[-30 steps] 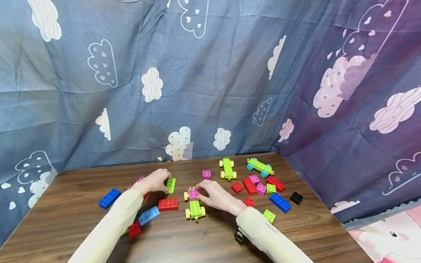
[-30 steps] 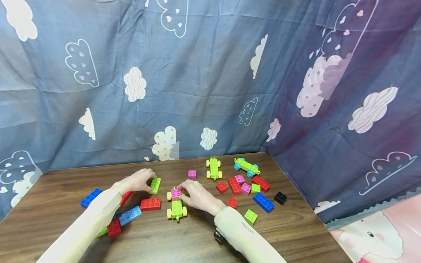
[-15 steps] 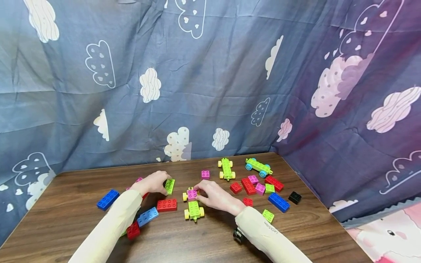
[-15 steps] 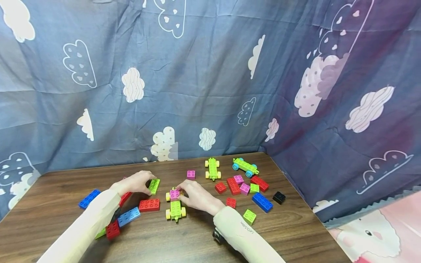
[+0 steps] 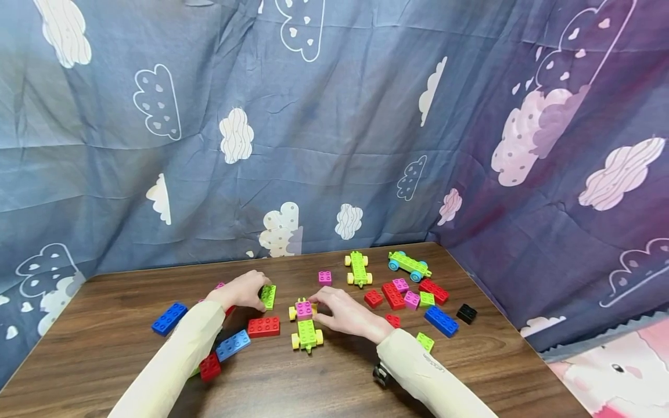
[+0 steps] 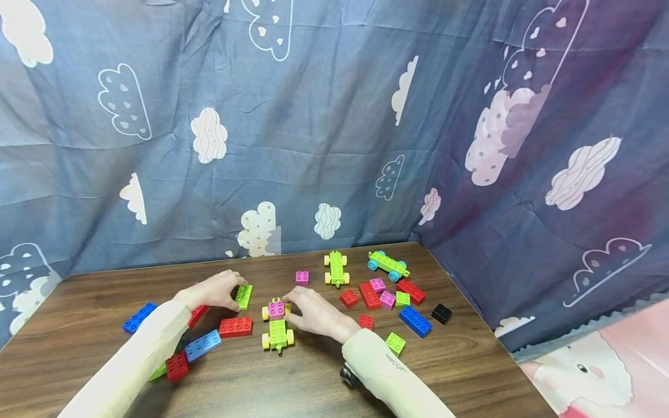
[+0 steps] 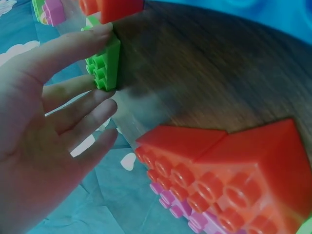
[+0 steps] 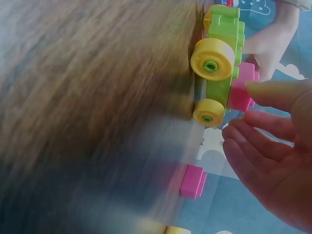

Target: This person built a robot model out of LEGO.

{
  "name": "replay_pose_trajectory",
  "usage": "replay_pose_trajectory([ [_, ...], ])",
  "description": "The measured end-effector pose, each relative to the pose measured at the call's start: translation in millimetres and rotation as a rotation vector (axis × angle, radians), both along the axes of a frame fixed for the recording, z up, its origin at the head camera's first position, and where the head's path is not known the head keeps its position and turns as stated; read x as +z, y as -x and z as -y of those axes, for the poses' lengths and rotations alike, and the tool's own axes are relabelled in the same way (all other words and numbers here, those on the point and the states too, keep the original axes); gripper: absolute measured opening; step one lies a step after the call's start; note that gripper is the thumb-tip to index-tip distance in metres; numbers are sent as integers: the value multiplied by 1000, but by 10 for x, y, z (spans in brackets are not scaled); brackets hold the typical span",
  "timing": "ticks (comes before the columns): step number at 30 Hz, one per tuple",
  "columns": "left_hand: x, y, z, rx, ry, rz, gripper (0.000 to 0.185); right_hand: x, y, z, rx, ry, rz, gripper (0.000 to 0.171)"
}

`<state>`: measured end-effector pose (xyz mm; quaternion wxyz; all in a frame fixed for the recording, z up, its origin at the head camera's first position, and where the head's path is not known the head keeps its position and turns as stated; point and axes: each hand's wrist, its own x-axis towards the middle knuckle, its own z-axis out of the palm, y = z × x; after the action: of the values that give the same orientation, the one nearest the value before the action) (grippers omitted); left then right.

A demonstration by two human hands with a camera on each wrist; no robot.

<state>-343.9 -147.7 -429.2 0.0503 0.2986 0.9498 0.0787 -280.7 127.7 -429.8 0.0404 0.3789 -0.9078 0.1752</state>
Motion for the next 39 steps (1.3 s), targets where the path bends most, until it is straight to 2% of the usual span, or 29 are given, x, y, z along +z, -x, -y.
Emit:
replay_pose_trajectory([
  [9, 57, -62, -3, 0, -86, -51, 57, -3, -16, -104, 35, -29, 58, 38],
  [13, 124, -104, -25, 6, -112, -53, 57, -15, -21, -148, 51, -58, 60, 43],
  [21, 202, -226, -98, -2, -142, -31, 59, -30, -46, -201, 27, -105, 100, 54],
  [28, 258, -345, -144, -41, -146, -61, 60, -35, -70, -205, 24, -110, 155, 59],
  [39, 289, -458, -191, -116, -156, -147, 58, -19, -33, -172, 48, -122, 161, 65],
])
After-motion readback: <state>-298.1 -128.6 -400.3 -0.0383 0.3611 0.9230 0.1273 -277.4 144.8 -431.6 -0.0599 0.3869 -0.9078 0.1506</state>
